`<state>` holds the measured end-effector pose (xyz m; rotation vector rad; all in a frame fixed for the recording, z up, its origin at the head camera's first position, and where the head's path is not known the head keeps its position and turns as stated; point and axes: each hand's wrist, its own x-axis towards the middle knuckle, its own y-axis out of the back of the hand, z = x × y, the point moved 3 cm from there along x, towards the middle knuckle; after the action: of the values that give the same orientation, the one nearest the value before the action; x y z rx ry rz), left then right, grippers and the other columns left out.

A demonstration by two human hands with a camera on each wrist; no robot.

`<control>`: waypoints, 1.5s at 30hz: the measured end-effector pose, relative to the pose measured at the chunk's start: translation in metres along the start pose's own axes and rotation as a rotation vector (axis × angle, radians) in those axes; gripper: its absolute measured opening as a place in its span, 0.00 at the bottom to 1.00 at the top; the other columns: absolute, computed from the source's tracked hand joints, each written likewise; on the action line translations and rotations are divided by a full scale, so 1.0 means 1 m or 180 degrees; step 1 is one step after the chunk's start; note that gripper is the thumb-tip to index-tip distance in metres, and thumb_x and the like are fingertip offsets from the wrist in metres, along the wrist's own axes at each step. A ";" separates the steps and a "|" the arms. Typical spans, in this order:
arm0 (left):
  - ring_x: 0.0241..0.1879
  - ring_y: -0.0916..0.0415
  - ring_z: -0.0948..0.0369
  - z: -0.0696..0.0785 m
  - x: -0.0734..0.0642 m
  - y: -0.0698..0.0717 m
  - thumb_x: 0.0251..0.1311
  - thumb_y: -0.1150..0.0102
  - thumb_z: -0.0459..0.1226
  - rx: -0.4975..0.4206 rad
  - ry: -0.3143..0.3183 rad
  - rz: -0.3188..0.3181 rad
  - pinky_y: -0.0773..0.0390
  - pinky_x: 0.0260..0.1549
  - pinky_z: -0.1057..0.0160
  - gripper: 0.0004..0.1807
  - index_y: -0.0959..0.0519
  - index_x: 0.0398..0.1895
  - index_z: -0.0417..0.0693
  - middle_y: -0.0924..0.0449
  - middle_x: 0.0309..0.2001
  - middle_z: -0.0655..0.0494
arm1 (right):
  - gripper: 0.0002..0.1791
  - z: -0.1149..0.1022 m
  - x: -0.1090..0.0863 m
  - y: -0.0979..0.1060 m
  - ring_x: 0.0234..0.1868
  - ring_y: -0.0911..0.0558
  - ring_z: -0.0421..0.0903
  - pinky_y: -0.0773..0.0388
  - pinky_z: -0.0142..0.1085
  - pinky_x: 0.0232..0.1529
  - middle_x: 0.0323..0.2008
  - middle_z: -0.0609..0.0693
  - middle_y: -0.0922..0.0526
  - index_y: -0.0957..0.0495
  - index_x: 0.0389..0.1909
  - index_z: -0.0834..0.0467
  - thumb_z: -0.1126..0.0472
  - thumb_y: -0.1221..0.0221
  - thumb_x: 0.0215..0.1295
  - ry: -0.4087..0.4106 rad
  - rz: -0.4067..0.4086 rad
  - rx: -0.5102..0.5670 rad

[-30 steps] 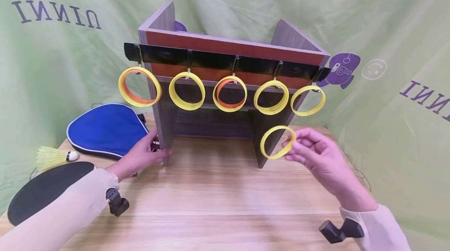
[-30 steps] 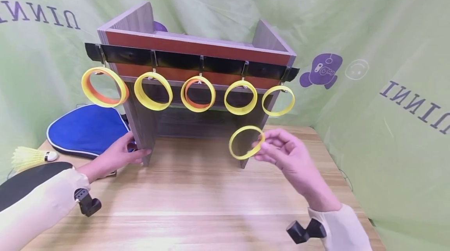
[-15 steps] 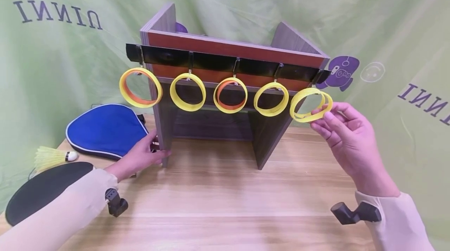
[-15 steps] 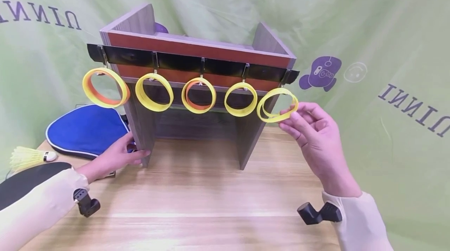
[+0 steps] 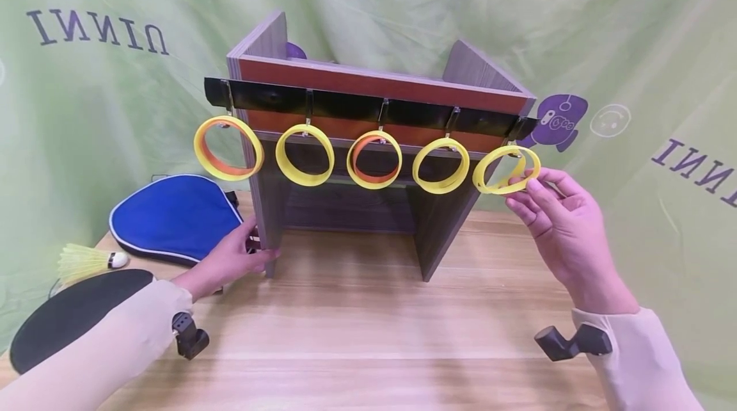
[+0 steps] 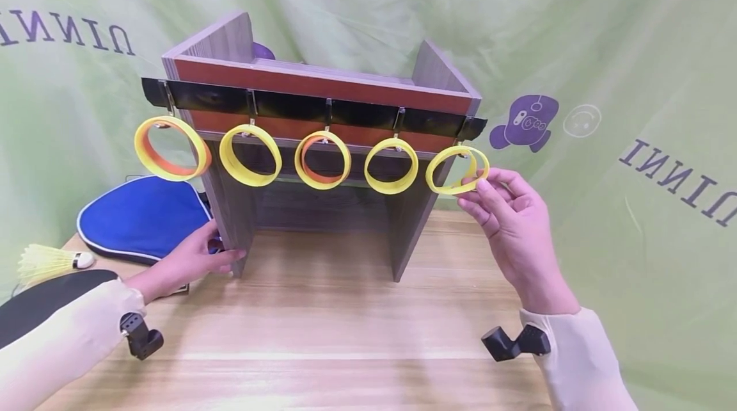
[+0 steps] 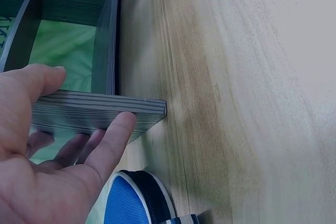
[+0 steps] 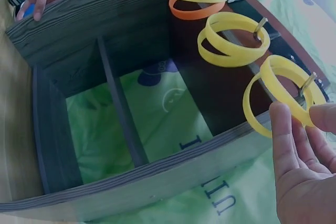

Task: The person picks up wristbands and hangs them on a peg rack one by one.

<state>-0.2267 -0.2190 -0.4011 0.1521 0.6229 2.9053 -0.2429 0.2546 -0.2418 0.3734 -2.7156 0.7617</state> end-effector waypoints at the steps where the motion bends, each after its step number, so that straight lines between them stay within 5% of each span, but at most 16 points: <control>1: 0.54 0.19 0.46 0.000 0.000 0.000 0.68 0.34 0.35 0.0001 -0.0005 -0.0005 0.12 0.40 0.62 0.38 0.40 0.76 0.40 0.25 0.58 0.30 | 0.09 0.001 0.000 0.001 0.39 0.09 0.52 0.11 0.38 0.48 0.44 0.59 0.11 0.22 0.48 0.67 0.75 0.51 0.77 0.0004 0.0016 -0.0002; 30: 0.52 0.21 0.47 -0.001 -0.001 0.006 0.67 0.33 0.36 0.0058 0.0025 -0.0065 0.12 0.39 0.61 0.36 0.38 0.74 0.39 0.25 0.60 0.31 | 0.12 0.017 -0.024 -0.002 0.44 0.08 0.51 0.12 0.37 0.50 0.41 0.59 0.10 0.20 0.48 0.67 0.75 0.52 0.78 -0.0021 -0.0067 -0.0268; 36: 0.53 0.18 0.48 0.005 -0.002 0.011 0.67 0.32 0.44 0.0636 -0.0076 -0.0057 0.15 0.40 0.62 0.34 0.32 0.71 0.41 0.18 0.58 0.38 | 0.12 0.029 -0.033 -0.006 0.42 0.08 0.47 0.12 0.35 0.48 0.40 0.54 0.09 0.19 0.46 0.64 0.74 0.52 0.79 -0.0089 -0.0225 -0.0715; 45: 0.45 0.12 0.55 0.036 -0.017 0.037 0.68 0.34 0.52 0.1657 -0.0464 0.0102 0.13 0.42 0.56 0.25 0.20 0.60 0.47 0.10 0.48 0.50 | 0.05 0.055 -0.037 -0.019 0.42 0.09 0.42 0.11 0.34 0.46 0.40 0.49 0.10 0.22 0.46 0.67 0.71 0.45 0.76 -0.0068 -0.0618 -0.2096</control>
<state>-0.2100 -0.2413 -0.3545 0.4336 1.3401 2.6583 -0.2145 0.2154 -0.2906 0.4681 -2.6989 -0.1984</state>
